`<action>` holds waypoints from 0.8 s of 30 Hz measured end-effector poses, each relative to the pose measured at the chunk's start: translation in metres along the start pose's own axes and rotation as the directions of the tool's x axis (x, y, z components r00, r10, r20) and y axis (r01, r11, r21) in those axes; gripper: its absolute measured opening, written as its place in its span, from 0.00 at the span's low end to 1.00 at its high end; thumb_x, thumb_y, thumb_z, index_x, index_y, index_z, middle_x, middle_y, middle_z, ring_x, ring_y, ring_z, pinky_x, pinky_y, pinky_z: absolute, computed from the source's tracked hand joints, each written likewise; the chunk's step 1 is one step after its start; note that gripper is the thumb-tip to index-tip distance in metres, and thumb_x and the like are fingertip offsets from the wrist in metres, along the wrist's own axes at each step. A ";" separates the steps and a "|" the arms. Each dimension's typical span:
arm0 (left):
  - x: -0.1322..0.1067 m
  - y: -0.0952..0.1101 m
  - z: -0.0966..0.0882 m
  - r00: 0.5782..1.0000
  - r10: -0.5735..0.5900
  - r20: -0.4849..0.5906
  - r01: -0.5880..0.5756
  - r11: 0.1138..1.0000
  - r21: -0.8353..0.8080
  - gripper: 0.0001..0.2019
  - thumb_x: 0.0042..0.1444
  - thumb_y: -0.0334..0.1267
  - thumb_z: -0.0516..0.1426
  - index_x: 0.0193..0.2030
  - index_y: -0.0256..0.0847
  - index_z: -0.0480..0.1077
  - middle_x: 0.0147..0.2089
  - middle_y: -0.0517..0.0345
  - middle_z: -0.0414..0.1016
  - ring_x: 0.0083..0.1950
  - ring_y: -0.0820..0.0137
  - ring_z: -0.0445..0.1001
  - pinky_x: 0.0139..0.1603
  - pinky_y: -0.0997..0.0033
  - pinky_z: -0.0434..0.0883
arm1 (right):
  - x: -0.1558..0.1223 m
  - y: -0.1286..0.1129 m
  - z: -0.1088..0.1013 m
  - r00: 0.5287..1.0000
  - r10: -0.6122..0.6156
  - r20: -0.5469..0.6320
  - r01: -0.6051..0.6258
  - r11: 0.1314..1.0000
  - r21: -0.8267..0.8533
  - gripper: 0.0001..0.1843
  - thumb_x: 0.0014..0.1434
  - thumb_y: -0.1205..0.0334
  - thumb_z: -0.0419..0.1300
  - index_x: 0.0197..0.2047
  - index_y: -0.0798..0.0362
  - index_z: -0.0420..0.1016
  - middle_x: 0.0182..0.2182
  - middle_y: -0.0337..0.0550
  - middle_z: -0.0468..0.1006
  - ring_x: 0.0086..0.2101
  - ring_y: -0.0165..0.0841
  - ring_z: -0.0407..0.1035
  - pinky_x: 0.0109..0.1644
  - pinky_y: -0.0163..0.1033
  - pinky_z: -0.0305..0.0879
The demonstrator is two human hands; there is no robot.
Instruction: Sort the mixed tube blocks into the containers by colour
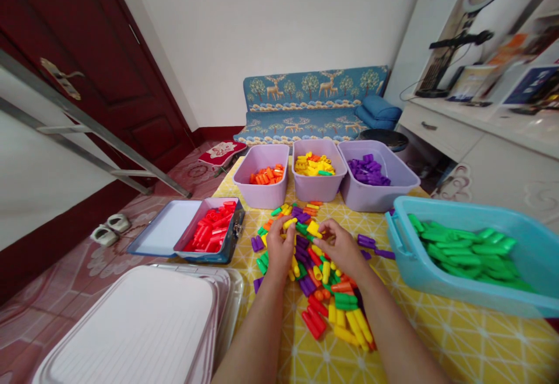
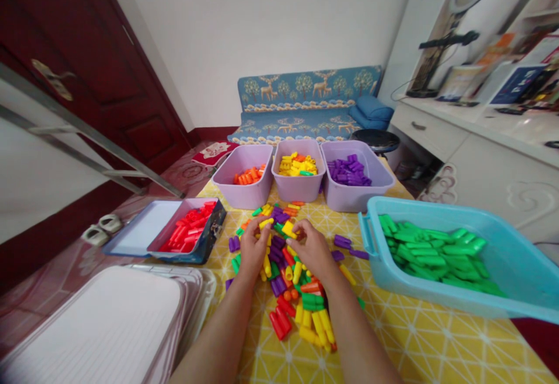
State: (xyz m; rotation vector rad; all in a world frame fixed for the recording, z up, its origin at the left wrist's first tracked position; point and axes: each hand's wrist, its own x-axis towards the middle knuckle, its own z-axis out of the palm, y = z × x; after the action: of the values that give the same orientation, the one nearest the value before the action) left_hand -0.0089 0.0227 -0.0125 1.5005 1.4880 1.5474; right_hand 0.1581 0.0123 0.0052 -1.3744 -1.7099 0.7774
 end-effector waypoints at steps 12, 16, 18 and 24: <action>0.002 -0.006 -0.001 0.993 0.119 -0.029 -0.120 0.992 -0.044 0.11 0.59 0.40 0.54 0.41 0.40 0.75 0.45 0.51 0.77 0.52 0.65 0.72 0.57 0.60 0.65 | -0.002 -0.005 -0.017 0.972 0.063 0.226 -0.080 0.994 0.069 0.17 0.47 0.65 0.60 0.42 0.53 0.76 0.35 0.41 0.79 0.32 0.33 0.72 0.35 0.36 0.67; 0.000 -0.005 0.001 0.998 0.053 -0.014 -0.054 0.996 -0.070 0.11 0.58 0.42 0.55 0.39 0.40 0.76 0.43 0.52 0.78 0.48 0.65 0.74 0.53 0.65 0.68 | 0.000 -0.001 -0.022 0.967 0.097 0.236 -0.108 0.994 0.035 0.15 0.48 0.63 0.60 0.42 0.54 0.77 0.29 0.40 0.79 0.29 0.33 0.72 0.30 0.35 0.67; -0.001 -0.004 0.001 1.000 -0.018 0.004 0.018 0.996 -0.086 0.13 0.58 0.43 0.54 0.40 0.39 0.76 0.41 0.52 0.79 0.44 0.66 0.75 0.48 0.66 0.70 | 0.007 -0.001 -0.026 0.965 0.084 0.246 -0.088 0.996 0.003 0.15 0.48 0.63 0.60 0.41 0.54 0.78 0.29 0.41 0.80 0.29 0.33 0.73 0.30 0.35 0.67; -0.002 0.001 0.002 0.994 -0.102 0.048 0.107 0.989 -0.101 0.16 0.58 0.46 0.54 0.39 0.36 0.76 0.33 0.54 0.79 0.36 0.66 0.76 0.40 0.69 0.71 | 0.054 -0.029 -0.044 0.997 0.048 -0.055 -0.038 0.985 0.168 0.21 0.46 0.62 0.63 0.46 0.55 0.76 0.36 0.46 0.81 0.33 0.36 0.75 0.37 0.40 0.71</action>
State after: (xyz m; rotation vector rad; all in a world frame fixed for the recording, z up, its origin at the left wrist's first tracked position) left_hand -0.0060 0.0213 -0.0128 1.3663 1.4176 1.4983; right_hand 0.1763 0.0575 0.0626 -1.3103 -1.5379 0.8752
